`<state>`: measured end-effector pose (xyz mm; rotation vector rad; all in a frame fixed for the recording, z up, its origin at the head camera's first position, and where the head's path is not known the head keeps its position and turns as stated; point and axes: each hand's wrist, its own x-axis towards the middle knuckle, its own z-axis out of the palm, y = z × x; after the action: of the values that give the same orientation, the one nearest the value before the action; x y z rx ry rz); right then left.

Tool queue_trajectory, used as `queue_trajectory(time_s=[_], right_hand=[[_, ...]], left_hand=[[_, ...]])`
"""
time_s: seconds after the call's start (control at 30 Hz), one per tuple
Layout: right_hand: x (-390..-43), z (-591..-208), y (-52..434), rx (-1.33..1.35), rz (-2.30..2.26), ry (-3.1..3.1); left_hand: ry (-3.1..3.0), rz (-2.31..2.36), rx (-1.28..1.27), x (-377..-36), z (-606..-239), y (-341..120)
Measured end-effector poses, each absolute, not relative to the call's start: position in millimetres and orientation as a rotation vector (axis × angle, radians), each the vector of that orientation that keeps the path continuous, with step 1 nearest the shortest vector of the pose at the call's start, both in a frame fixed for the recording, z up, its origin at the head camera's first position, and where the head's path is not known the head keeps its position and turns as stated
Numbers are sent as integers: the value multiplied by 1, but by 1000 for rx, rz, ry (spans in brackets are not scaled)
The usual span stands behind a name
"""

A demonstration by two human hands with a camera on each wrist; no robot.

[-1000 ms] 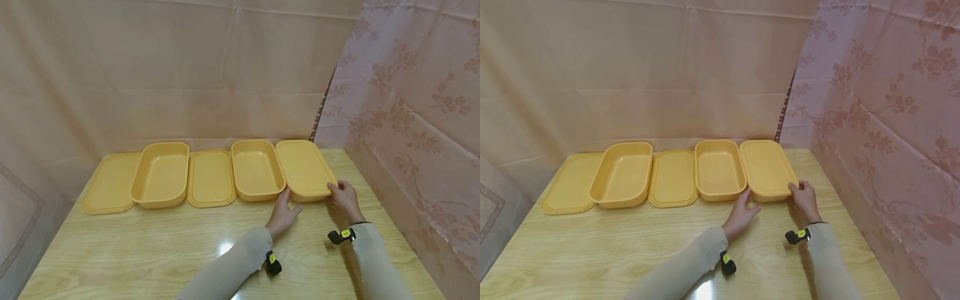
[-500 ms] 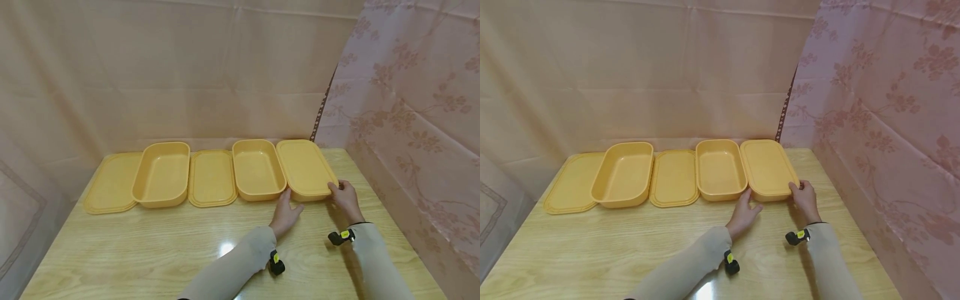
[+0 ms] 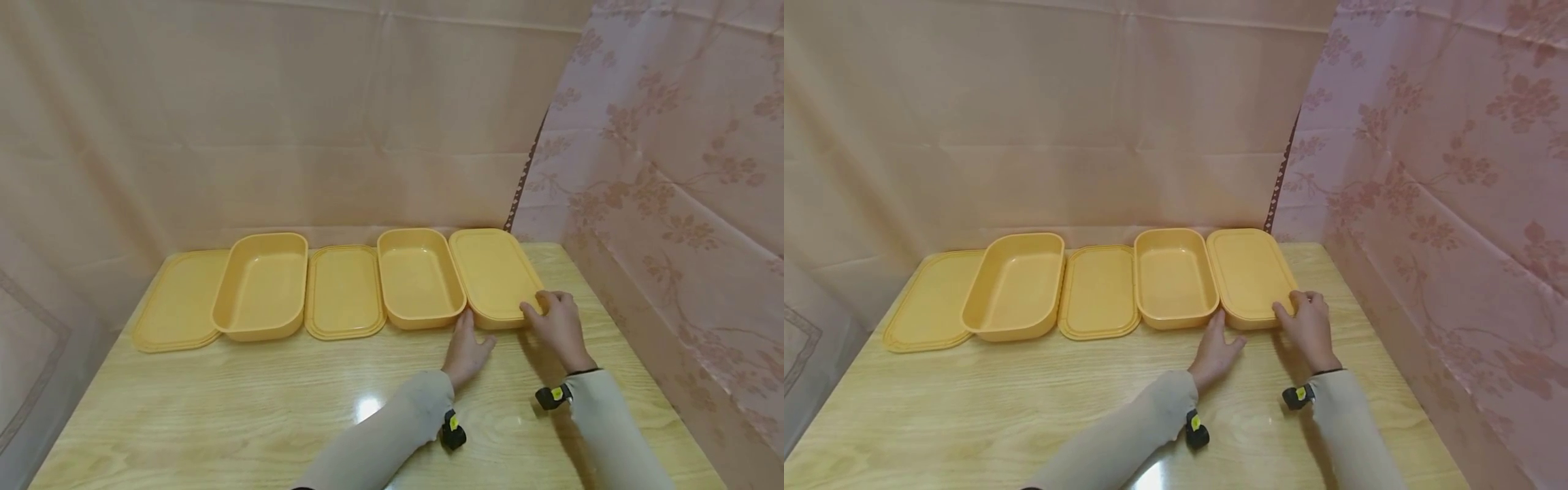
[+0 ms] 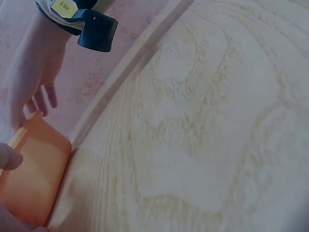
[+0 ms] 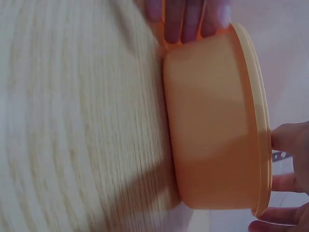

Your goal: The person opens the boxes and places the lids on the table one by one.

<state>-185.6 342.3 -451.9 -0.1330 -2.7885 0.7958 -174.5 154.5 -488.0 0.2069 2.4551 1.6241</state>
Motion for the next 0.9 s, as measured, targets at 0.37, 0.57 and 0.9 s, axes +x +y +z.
queue_trajectory(time_s=[0.37, 0.57, 0.9], right_hand=[[-182, -457, 322, 192, 586, -2668], [-181, -462, 318, 423, 555, -2635], [-178, -459, 313, 560, 355, -2596]], left_hand=[[2499, 1615, 117, -177, -488, 161], [2579, 1592, 133, -178, -489, 165], [2614, 1569, 135, -178, -490, 165]])
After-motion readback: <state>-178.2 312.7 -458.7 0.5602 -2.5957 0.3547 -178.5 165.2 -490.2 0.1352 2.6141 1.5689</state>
